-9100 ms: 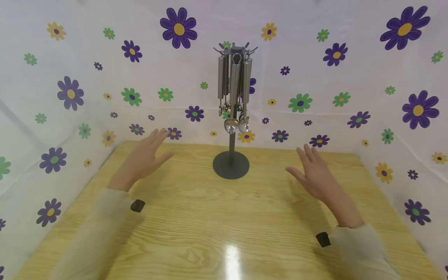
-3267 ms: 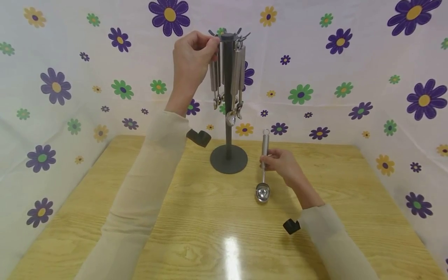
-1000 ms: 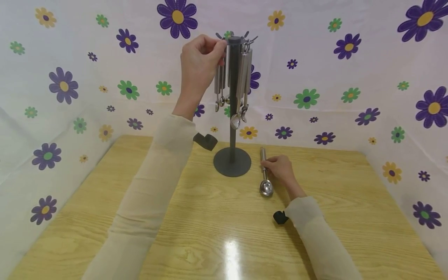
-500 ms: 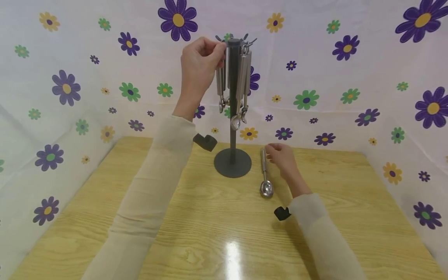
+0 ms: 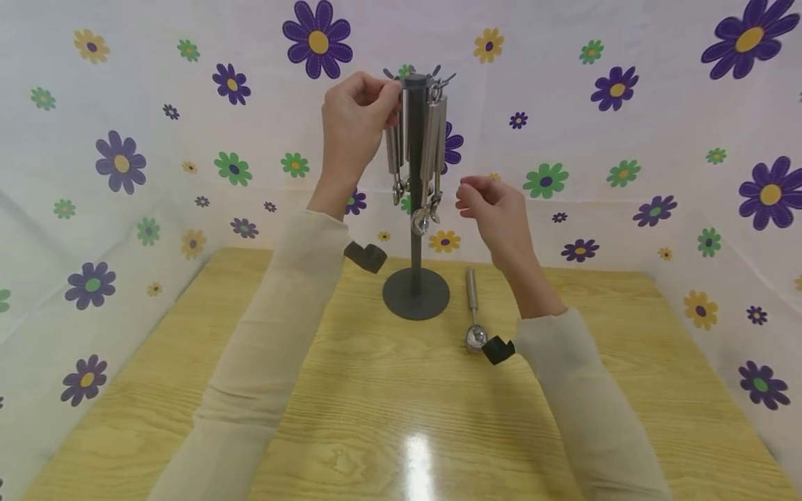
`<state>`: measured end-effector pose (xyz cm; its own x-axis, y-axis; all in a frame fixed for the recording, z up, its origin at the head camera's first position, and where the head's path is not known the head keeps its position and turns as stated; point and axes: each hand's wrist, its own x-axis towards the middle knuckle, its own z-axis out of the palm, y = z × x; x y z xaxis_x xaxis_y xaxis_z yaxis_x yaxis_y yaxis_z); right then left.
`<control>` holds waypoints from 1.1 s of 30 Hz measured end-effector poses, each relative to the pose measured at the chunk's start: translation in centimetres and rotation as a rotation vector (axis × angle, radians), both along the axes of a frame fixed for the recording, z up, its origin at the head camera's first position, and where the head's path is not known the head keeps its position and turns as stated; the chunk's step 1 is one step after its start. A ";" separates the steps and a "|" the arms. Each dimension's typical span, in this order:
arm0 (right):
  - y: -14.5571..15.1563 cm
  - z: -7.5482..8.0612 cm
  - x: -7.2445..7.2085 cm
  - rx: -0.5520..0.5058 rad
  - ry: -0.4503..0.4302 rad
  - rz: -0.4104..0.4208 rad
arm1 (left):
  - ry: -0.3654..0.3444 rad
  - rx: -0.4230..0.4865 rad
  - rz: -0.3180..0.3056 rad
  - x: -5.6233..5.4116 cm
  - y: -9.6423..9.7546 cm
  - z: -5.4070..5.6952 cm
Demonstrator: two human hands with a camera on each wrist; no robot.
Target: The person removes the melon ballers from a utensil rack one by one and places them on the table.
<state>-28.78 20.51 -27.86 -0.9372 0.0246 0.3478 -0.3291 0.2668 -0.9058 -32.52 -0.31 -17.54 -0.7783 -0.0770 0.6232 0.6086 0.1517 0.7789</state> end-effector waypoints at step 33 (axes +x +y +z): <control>-6.9 4.1 -0.9 -0.159 0.105 0.121 | -0.021 0.010 -0.006 0.0 -0.3 0.0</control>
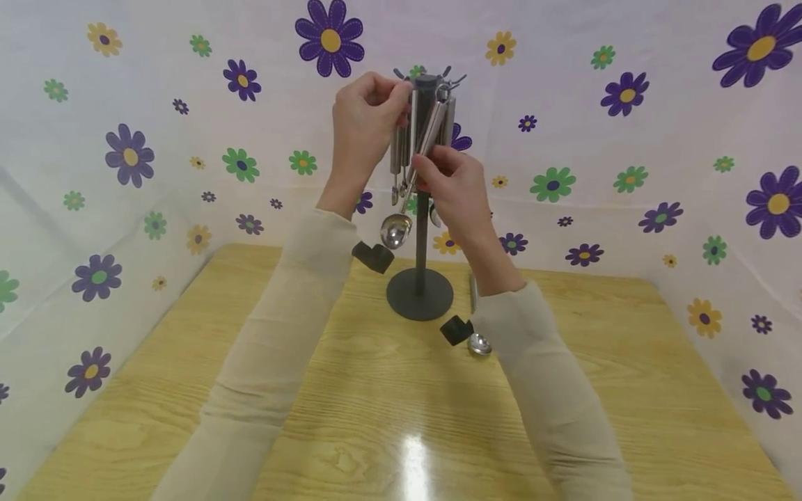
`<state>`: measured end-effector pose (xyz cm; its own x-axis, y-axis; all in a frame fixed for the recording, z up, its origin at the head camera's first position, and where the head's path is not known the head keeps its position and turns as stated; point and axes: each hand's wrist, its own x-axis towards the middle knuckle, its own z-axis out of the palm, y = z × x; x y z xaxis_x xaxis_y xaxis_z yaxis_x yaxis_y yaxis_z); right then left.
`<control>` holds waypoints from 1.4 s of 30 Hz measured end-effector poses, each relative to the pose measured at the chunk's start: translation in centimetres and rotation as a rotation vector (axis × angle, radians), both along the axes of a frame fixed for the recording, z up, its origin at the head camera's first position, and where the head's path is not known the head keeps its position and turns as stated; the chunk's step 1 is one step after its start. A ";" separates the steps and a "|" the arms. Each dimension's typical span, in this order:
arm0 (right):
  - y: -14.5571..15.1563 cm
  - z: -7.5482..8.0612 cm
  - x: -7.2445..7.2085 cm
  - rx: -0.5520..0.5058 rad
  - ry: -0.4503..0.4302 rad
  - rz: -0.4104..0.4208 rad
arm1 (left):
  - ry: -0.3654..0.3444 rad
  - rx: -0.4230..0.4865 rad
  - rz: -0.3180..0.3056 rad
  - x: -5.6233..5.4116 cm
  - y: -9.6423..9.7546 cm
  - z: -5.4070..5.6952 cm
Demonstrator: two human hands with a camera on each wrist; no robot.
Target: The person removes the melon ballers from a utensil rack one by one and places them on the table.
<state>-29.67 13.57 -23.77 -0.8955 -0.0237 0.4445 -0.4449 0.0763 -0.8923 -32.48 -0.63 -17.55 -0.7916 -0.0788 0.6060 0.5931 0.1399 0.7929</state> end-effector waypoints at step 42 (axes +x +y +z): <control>15.7 -5.9 4.1 0.400 -0.388 -0.091 | 0.017 0.022 -0.025 -0.1 0.4 -0.1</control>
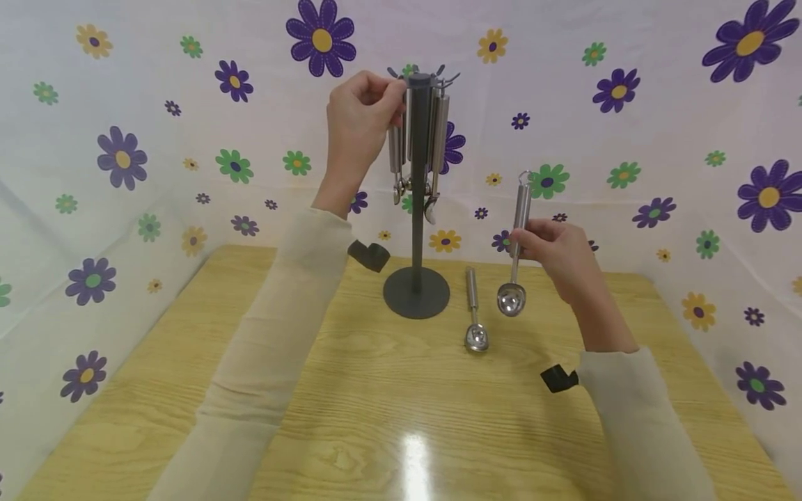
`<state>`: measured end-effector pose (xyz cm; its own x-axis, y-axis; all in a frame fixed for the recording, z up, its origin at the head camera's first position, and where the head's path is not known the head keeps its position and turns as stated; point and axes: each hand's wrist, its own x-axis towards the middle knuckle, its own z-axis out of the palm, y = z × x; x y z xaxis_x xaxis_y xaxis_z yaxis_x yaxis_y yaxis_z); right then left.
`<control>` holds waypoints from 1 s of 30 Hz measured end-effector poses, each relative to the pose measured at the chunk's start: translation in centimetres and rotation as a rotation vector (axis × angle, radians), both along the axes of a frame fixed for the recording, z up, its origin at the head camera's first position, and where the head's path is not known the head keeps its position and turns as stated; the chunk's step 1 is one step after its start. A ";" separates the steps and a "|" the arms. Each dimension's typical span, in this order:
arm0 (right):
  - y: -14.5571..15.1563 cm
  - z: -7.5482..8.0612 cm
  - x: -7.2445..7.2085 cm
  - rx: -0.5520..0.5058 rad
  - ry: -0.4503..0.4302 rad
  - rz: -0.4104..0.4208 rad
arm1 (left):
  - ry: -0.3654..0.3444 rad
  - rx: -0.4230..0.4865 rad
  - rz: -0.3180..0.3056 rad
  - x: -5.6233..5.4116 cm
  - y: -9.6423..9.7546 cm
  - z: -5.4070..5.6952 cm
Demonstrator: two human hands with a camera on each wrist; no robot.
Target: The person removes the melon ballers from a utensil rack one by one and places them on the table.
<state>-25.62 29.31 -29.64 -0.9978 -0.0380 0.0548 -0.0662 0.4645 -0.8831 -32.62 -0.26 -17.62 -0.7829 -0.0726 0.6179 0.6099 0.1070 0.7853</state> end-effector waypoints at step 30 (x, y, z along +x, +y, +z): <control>-0.2 -9.1 1.1 -0.048 -0.149 0.155 | -0.003 0.015 -0.015 0.1 0.0 -0.1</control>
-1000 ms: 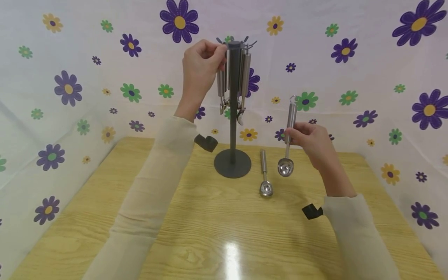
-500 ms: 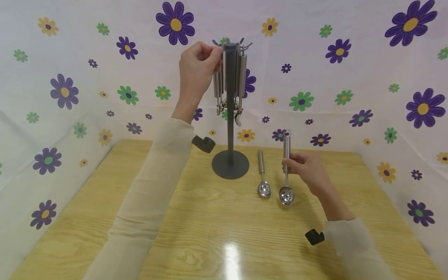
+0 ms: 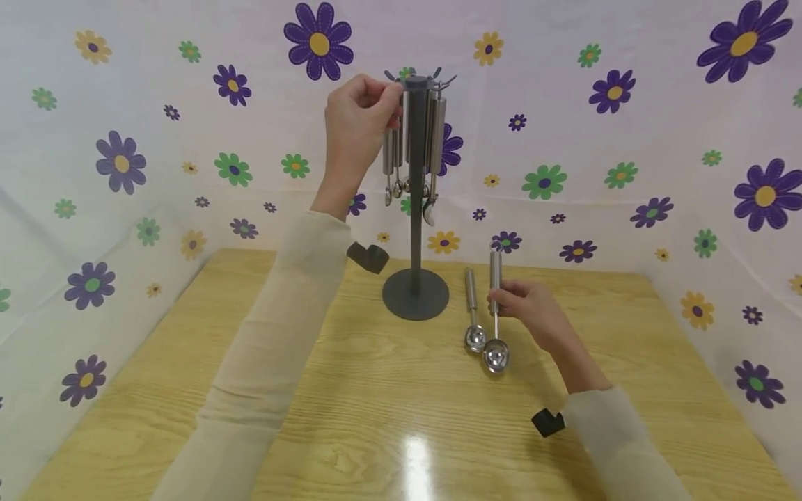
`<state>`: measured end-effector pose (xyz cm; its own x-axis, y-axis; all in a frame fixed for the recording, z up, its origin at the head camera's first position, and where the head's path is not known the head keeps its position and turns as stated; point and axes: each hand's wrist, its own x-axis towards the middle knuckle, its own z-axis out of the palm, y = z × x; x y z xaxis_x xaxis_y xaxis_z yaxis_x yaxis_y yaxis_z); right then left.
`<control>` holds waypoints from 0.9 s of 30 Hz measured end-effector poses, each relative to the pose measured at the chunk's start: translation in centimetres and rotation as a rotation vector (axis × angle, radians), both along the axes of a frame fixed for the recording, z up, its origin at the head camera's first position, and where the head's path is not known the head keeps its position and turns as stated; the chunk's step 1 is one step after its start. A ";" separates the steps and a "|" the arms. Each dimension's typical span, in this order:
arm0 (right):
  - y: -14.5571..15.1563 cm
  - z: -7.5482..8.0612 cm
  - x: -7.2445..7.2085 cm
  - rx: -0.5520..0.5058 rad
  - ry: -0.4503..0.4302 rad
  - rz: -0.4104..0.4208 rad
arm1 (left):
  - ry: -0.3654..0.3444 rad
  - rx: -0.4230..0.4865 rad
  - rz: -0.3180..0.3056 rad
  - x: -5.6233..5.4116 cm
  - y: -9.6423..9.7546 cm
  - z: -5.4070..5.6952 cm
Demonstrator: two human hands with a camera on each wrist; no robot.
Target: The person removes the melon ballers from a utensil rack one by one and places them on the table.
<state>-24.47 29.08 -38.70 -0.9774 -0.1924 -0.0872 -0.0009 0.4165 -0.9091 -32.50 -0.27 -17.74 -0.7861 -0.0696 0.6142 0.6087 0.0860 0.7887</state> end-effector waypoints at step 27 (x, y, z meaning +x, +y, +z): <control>2.3 -2.6 -3.8 -0.125 -0.067 -0.035 | 0.006 -0.002 0.004 -0.2 0.1 0.0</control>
<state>-28.23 31.42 -41.26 -0.9766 -0.1716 -0.1298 0.0739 0.2992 -0.9513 -32.74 -0.17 -17.71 -0.7822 -0.0712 0.6189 0.6129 0.0900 0.7850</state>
